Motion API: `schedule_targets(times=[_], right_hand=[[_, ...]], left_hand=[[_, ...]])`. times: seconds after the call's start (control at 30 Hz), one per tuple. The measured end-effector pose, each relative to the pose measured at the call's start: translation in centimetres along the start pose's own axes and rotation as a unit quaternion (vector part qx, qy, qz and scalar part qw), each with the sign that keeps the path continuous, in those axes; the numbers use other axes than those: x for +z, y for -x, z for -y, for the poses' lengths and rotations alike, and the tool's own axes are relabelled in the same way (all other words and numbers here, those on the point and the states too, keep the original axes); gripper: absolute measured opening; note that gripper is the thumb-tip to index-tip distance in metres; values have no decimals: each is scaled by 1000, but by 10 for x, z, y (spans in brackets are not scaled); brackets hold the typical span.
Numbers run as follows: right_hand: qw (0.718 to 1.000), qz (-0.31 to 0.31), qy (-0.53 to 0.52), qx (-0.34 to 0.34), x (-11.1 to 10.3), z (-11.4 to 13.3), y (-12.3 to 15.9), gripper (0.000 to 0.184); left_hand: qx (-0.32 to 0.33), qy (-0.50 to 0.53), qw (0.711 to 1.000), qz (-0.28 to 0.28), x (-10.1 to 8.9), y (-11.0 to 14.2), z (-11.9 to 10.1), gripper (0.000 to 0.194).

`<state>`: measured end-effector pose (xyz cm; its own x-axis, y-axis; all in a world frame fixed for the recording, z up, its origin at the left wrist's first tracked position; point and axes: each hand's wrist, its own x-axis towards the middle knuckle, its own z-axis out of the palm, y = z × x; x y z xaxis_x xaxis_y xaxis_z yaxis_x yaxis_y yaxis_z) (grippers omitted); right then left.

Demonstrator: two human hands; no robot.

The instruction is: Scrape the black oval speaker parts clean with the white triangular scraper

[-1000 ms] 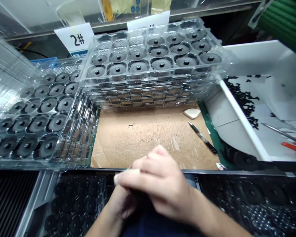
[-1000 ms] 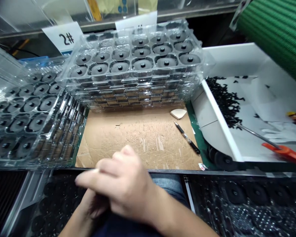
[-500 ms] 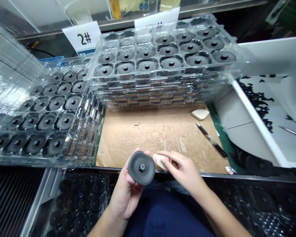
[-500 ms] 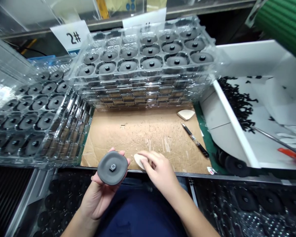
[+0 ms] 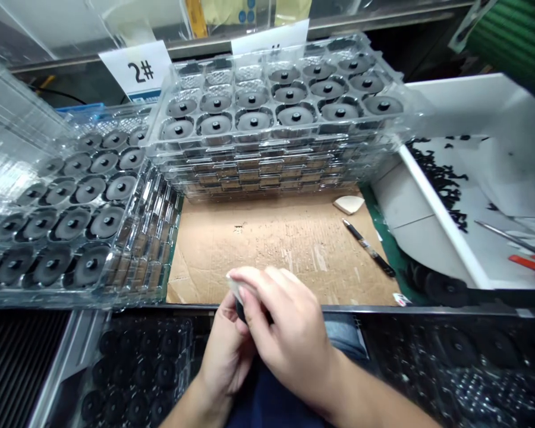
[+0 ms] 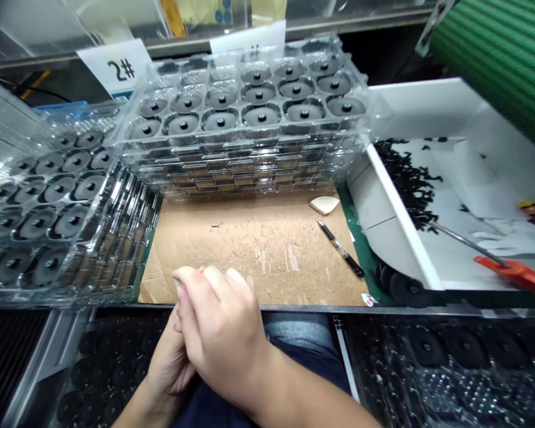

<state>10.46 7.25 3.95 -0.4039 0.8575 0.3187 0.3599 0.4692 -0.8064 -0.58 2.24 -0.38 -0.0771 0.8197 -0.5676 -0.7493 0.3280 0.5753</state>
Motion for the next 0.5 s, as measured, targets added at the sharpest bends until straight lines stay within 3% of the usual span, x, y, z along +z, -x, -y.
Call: schedule_targets(times=[0.03, 0.1, 0.2, 0.33, 0.5], right_hand=[[1000, 4, -16, -2, 0, 0, 1, 23], [995, 76, -55, 20, -4, 1, 4, 20], [988, 133, -42, 72, -14, 3, 8, 20], [990, 112, 25, 83, -20, 3, 11, 22], [993, 45, -14, 108, -21, -14, 17, 17]], left_hand=[[17, 6, 1000, 7, 1, 0, 0, 42], [60, 21, 998, 5, 1, 0, 0, 56], [81, 25, 996, -12, -2, -1, 3, 60], [118, 36, 992, -22, -3, 0, 4, 60], [112, 58, 992, 21, 1, 2, -6, 52]])
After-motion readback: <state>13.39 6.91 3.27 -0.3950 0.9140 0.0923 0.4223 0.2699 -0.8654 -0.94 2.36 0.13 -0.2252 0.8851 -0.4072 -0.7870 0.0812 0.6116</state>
